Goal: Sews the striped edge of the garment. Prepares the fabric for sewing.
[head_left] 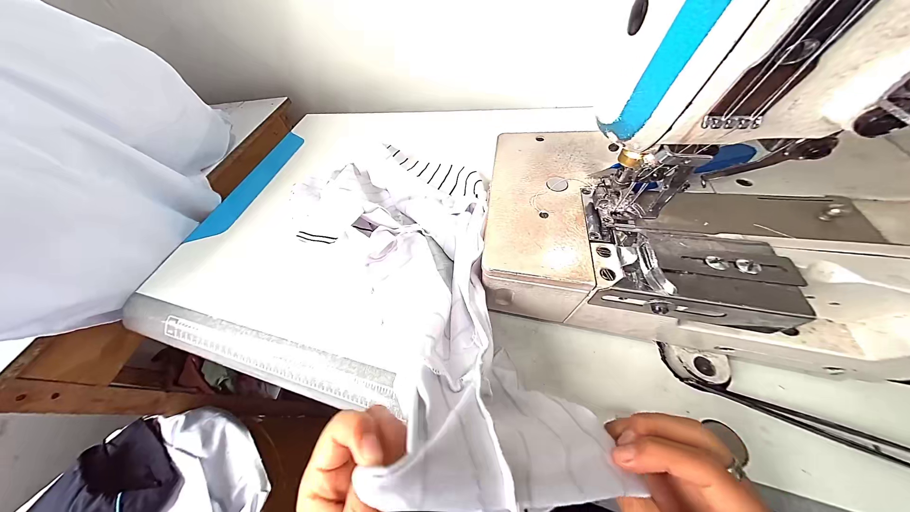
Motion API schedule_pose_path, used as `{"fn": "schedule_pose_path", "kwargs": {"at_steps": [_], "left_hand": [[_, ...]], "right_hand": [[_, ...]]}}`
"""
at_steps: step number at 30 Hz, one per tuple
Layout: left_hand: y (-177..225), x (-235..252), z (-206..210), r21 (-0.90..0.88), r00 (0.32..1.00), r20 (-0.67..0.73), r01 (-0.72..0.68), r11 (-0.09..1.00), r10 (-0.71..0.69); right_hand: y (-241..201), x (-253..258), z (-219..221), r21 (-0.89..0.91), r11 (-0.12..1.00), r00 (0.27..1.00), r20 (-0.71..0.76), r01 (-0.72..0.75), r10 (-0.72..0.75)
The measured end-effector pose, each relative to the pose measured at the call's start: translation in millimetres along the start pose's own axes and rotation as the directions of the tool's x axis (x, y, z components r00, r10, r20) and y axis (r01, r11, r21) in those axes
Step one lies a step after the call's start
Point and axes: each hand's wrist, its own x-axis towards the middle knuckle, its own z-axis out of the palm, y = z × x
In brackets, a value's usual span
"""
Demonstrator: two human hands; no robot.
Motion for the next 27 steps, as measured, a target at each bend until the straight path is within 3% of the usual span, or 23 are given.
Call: {"fn": "schedule_pose_path", "kwargs": {"at_steps": [2,4,7,11,13,15,18,22,24,27], "left_hand": [[-1,0,-8,0.142,0.979,0.199,0.021,0.99,-0.049],[4,5,-19,0.337,0.909,0.408,-0.063,0.939,-0.086],[14,17,-30,0.459,0.843,0.513,-0.109,0.882,-0.163],[19,34,-32,0.38,0.843,0.489,0.026,0.925,-0.225],[14,44,-35,0.248,0.829,0.496,0.148,0.957,-0.257],[12,55,-42,0.206,0.795,0.546,0.179,0.962,-0.265],[19,64,-44,0.409,0.769,0.597,-0.045,0.912,-0.23],[29,54,-34,0.65,0.771,0.619,-0.394,0.649,-0.152],[30,44,-27,0.739,0.804,0.584,-0.471,0.481,-0.11],[27,36,-22,0.779,0.82,0.571,-0.524,0.344,-0.044]], "right_hand": [[-3,7,-4,0.118,0.989,0.996,-0.031,-0.084,0.088],[-12,17,-5,0.373,0.903,0.973,0.001,-0.213,0.229],[-22,27,-9,0.577,0.718,0.919,0.188,-0.39,0.348],[-19,38,-22,0.281,0.907,0.922,0.32,-0.313,0.219],[-18,41,-25,0.184,0.948,0.919,0.349,-0.258,0.182],[-17,43,-26,0.139,0.965,0.92,0.357,-0.222,0.161],[-11,42,-26,0.095,0.989,0.93,0.36,-0.113,0.072],[-4,38,-28,-0.004,0.999,0.922,0.384,0.049,-0.044],[-4,33,-23,-0.143,0.979,0.934,0.345,0.144,-0.087],[0,29,-16,-0.245,0.945,0.95,0.277,0.218,-0.147]]}}
